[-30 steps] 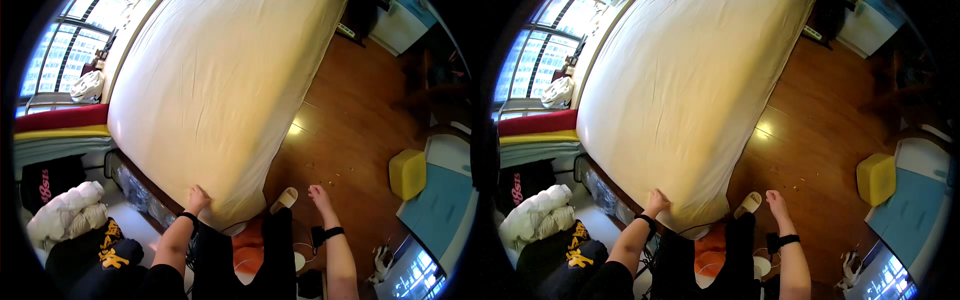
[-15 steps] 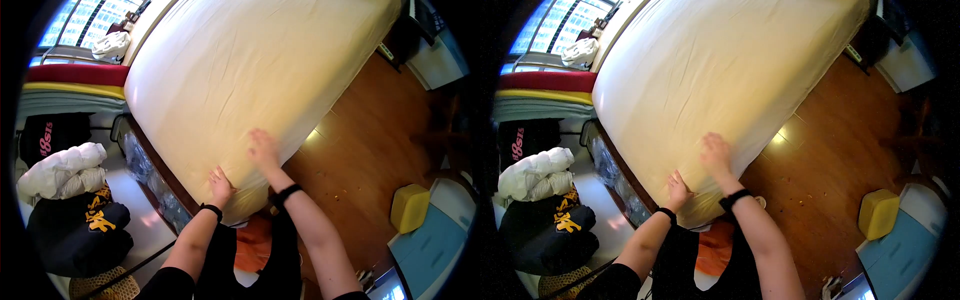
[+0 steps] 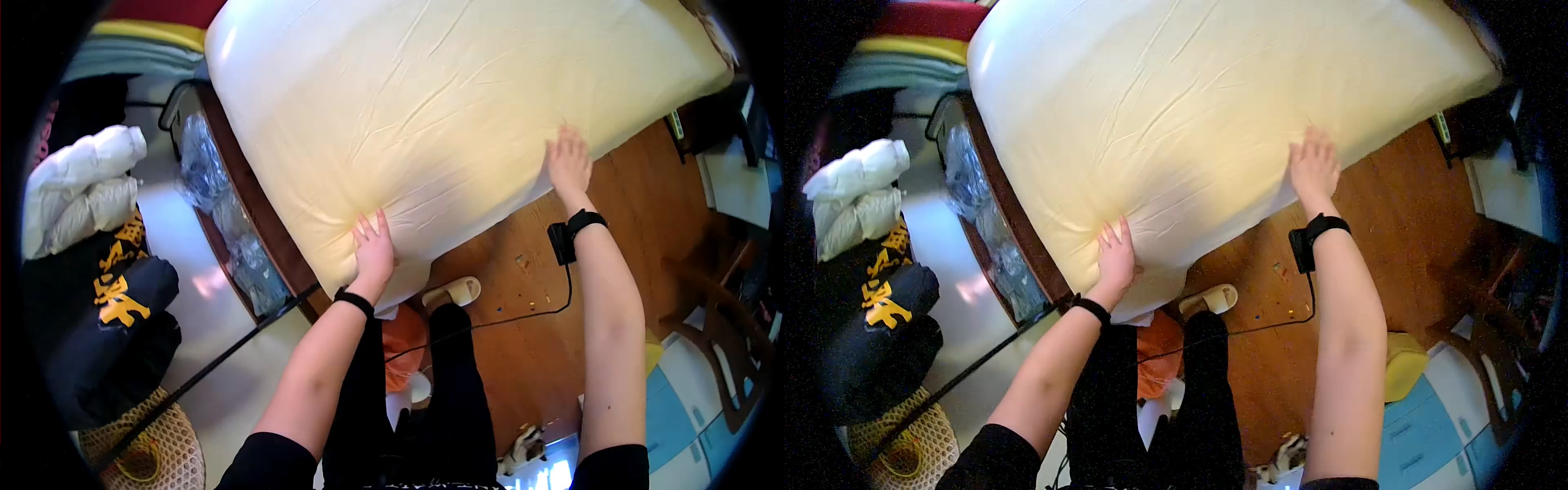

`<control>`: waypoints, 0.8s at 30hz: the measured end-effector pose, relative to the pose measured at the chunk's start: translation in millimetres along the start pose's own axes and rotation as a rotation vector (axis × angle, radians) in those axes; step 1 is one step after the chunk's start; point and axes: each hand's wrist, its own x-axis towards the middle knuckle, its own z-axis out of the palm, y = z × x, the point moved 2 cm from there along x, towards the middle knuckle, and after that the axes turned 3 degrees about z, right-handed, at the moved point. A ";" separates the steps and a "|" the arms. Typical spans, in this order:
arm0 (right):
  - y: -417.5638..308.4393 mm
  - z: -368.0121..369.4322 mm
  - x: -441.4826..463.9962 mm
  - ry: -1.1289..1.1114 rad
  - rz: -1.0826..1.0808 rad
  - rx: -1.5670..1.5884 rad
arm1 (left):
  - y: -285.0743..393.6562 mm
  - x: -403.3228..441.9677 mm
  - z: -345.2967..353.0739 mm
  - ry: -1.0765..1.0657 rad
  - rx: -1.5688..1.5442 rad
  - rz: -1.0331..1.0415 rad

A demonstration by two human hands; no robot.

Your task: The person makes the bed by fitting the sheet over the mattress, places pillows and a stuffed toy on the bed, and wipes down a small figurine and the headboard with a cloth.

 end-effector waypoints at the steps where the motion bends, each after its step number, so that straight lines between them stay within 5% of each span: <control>1: -1.6 -4.4 6.2 0.024 0.202 0.089 | -0.1 2.6 2.4 -0.008 -0.018 -0.015; 3: -32.6 -13.6 10.2 0.068 0.128 0.114 | 1.5 7.0 5.4 -0.007 0.030 -0.062; 5: -88.9 -27.4 0.9 0.011 -0.225 0.022 | -2.5 10.9 13.1 0.014 0.043 -0.057; 8: -114.6 -8.9 -0.6 -0.241 -0.194 0.018 | -5.1 17.7 23.2 0.048 0.079 -0.041; 24: -96.7 -9.7 25.9 -0.411 -0.272 -0.064 | -2.1 35.7 -34.9 -0.433 -0.148 0.049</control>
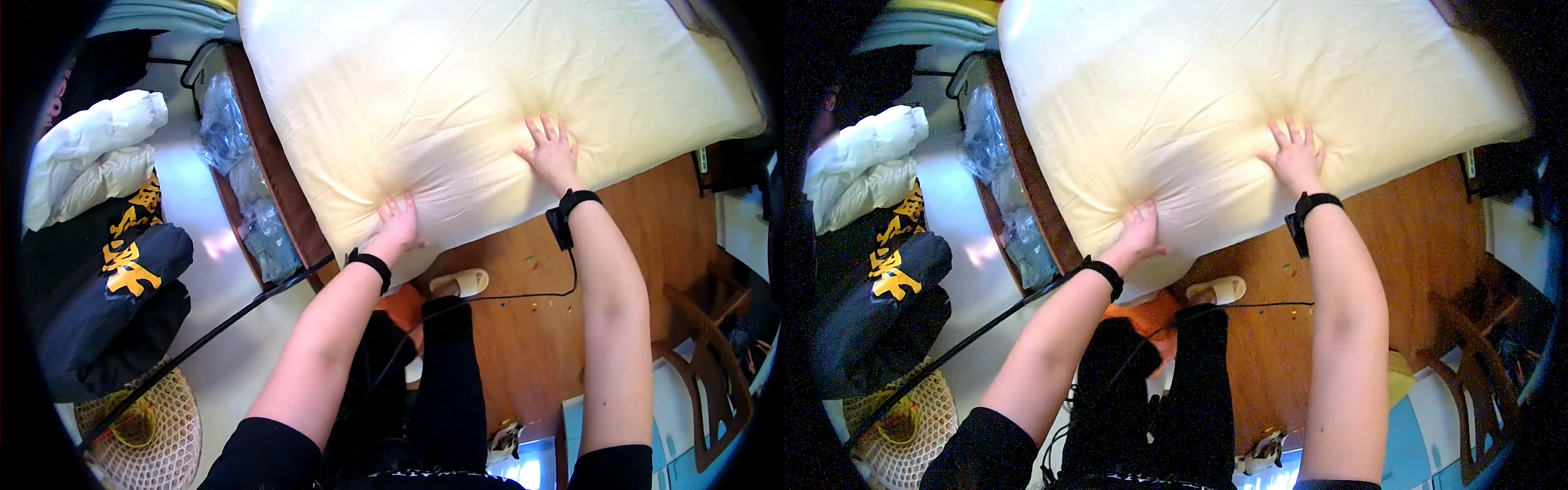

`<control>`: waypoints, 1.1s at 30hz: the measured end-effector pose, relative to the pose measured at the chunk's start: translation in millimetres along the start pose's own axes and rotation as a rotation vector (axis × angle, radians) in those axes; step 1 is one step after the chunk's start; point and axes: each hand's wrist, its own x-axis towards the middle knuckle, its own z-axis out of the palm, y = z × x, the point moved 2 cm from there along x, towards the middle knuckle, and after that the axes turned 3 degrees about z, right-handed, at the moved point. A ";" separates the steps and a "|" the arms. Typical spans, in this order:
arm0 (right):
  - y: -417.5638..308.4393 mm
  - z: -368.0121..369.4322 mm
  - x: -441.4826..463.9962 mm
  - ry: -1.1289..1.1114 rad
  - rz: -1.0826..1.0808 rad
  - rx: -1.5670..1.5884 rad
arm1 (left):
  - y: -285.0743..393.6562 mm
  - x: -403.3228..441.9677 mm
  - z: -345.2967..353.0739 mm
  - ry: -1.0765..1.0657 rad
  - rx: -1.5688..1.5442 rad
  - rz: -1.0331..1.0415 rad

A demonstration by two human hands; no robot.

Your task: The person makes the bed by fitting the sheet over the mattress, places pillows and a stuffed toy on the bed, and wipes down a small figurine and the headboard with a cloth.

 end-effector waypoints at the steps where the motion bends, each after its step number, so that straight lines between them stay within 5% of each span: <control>1: 0.3 3.2 -2.3 -0.011 -0.001 0.009 | -2.1 0.1 2.0 -0.011 0.007 -0.006; 11: 6.1 4.6 -5.2 0.005 0.005 0.022 | -15.9 4.9 -27.4 0.119 -0.171 0.248; 17: 7.1 6.2 -2.6 0.002 -0.008 -0.006 | -20.3 0.3 -21.1 0.151 -0.322 0.165; 19: 3.9 1.1 -6.1 0.014 -0.012 -0.021 | -34.8 -9.1 -17.4 0.615 -0.357 0.073; 22: 12.8 15.8 -9.2 0.141 -0.070 -0.053 | -48.0 -21.8 9.6 0.648 -0.104 0.048; 24: 34.4 17.3 -11.3 0.278 -0.168 -0.063 | -66.6 -36.2 25.2 0.332 -0.076 -0.101; 25: 52.9 12.9 -13.9 0.301 -0.205 -0.050 | -81.6 -39.7 42.8 0.427 -0.153 -0.109; 27: 112.3 2.9 -15.3 0.152 0.069 -0.011 | -103.8 -49.2 69.1 0.635 -0.274 -0.094; 30: 218.5 27.8 -34.8 0.299 0.695 0.140 | -127.9 -69.4 95.7 0.748 -0.298 -0.066; 31: 248.1 46.4 -39.1 0.340 0.980 0.128 | -118.2 -83.5 66.4 0.438 -0.696 -0.241; 32: 243.3 27.0 -41.1 0.438 0.672 -0.089 | -93.7 -93.1 21.8 0.377 -0.652 -0.165; 33: 188.7 -30.2 -34.9 0.417 0.598 0.063 | -143.3 -71.7 75.7 0.413 -0.531 -0.348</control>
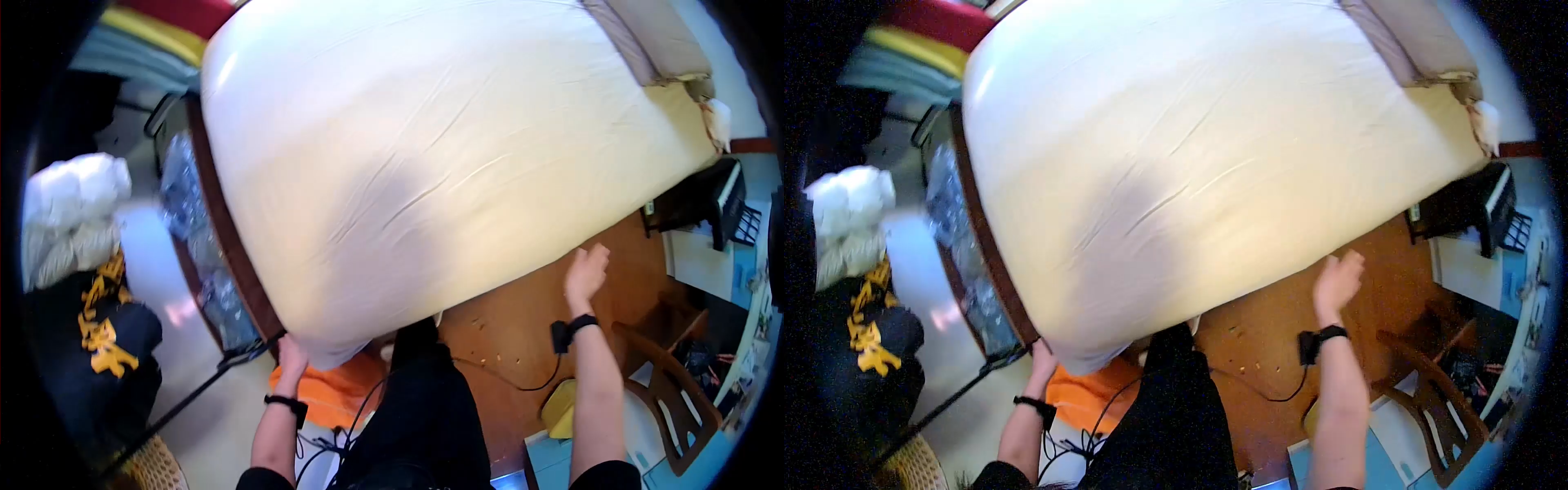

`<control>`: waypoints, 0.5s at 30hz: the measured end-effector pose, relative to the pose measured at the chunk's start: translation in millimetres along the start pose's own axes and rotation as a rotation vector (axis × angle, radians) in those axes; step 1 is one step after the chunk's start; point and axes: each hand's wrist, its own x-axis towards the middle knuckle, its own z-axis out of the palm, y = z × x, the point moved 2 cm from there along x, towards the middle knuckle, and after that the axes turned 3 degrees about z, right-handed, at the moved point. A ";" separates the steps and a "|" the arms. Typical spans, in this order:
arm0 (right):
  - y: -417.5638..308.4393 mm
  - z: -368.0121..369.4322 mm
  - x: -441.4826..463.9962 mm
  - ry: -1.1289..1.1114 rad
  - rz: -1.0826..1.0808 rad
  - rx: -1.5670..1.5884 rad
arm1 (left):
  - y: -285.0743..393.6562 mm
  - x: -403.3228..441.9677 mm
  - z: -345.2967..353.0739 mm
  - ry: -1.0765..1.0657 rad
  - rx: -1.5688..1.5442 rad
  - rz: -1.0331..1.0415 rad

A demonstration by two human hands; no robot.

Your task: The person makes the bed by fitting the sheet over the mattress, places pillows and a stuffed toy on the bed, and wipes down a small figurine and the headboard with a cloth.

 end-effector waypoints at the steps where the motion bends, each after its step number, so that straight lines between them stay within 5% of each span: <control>1: -32.8 -4.7 -1.7 0.052 -0.015 0.305 | 6.0 3.5 -8.2 0.087 0.194 -0.071; 5: -196.9 32.7 -64.9 -0.083 -0.785 0.626 | 126.7 59.3 -17.1 0.291 0.107 0.274; 6: -226.2 20.1 -74.1 -0.424 -0.957 0.486 | 159.8 66.2 -5.3 0.239 0.152 0.304; 8: -234.0 34.5 -81.5 -0.023 -1.403 0.613 | 187.6 76.6 15.0 0.181 0.209 0.358; 10: -198.9 55.4 -15.2 0.094 -1.201 0.489 | 181.6 74.3 36.1 0.149 0.278 0.175; 11: -163.6 67.2 37.5 -0.086 -0.886 0.522 | 181.1 70.6 37.2 0.110 0.290 0.094; 12: -112.5 41.8 83.1 0.205 -0.769 0.385 | 180.8 65.2 37.2 0.104 0.301 0.091; 13: -53.4 33.5 136.6 -0.186 -0.345 0.586 | 178.1 61.8 34.5 0.061 0.315 0.052; 14: 14.1 29.4 160.5 0.254 -0.360 0.301 | 177.4 61.2 30.6 0.026 0.325 0.017; 15: 78.0 26.5 183.2 0.292 -0.205 -0.002 | 171.0 61.3 31.7 0.036 0.328 0.020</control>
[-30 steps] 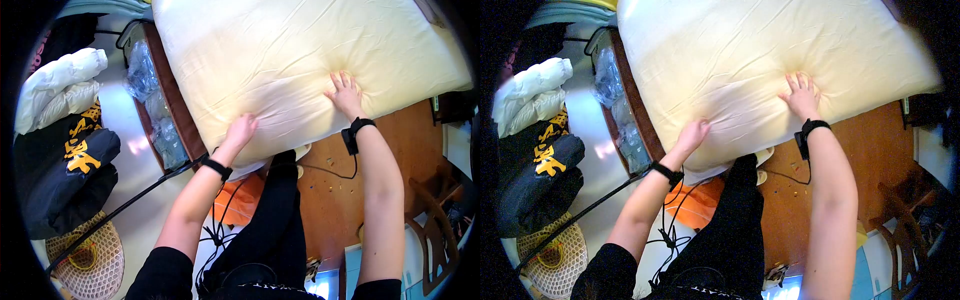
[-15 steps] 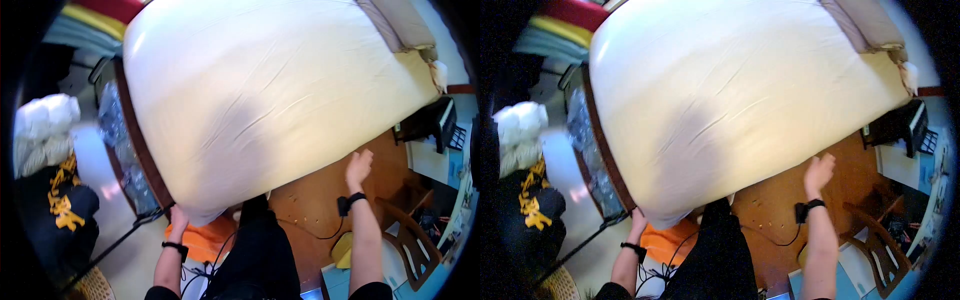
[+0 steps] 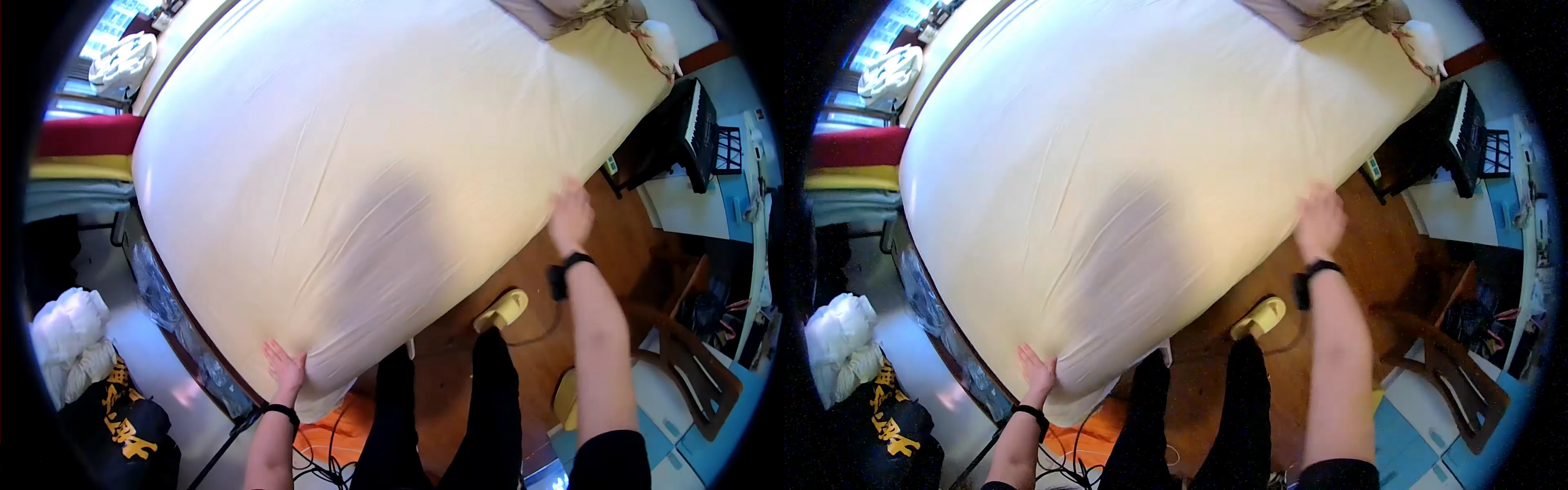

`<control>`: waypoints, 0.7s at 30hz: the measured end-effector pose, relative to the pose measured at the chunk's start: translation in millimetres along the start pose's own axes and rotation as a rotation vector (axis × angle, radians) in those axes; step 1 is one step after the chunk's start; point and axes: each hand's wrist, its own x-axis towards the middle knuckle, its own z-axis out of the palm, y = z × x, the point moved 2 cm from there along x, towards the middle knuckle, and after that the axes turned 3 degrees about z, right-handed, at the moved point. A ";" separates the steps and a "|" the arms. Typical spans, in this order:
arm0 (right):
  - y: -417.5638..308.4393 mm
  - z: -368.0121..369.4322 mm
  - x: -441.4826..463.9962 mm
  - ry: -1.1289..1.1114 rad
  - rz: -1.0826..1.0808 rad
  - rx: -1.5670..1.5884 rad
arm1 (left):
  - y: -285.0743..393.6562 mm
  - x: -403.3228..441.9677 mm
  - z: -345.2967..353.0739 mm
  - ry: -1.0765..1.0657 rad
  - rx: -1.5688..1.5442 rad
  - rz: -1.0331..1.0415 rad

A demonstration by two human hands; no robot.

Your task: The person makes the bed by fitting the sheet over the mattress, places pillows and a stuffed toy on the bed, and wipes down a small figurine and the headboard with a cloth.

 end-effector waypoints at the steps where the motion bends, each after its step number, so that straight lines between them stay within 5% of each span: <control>1: 44.7 -34.2 10.0 -0.445 0.432 0.134 | -9.4 4.2 10.8 0.020 -0.010 -0.026; 2: 133.5 5.3 -3.6 -0.842 0.907 0.412 | -11.3 8.5 17.5 0.038 -0.019 -0.053; 3: 180.7 28.7 -20.5 -0.709 0.909 -0.081 | -6.5 14.0 18.1 0.050 -0.018 -0.051; 5: 229.4 43.7 -37.3 -0.560 0.531 0.158 | 18.5 17.8 17.8 0.062 -0.039 -0.117; 11: 199.0 31.8 -91.3 -0.913 0.443 0.701 | 349.8 63.2 -35.5 0.671 -0.103 0.339; 13: 185.8 -9.9 -76.5 -0.898 0.516 0.787 | 486.5 68.4 -30.5 0.688 -0.295 0.443; 14: 189.7 -5.5 -80.7 -0.895 0.548 0.820 | 568.7 37.5 -40.0 0.380 -0.189 0.430; 15: 194.0 -8.0 -77.6 -0.907 0.541 0.826 | 631.3 -13.1 -23.0 0.747 -0.047 0.732; 16: 197.2 -14.6 -72.1 -0.911 0.551 0.867 | 689.9 -41.5 19.6 0.596 0.435 0.853; 17: 200.8 -19.0 -66.5 -0.910 0.561 0.907 | 731.9 -92.2 13.1 -0.214 0.035 1.194; 18: 212.5 -1.8 -75.7 -0.911 0.555 0.914 | 745.4 -148.0 -4.5 -0.313 -0.066 1.541; 19: 230.9 26.3 -94.2 -0.755 0.645 1.015 | 743.6 -177.7 52.2 -0.088 -0.399 1.814; 21: 255.3 22.3 -87.3 -0.577 0.753 1.104 | 747.4 -181.0 9.6 -0.077 -0.339 1.601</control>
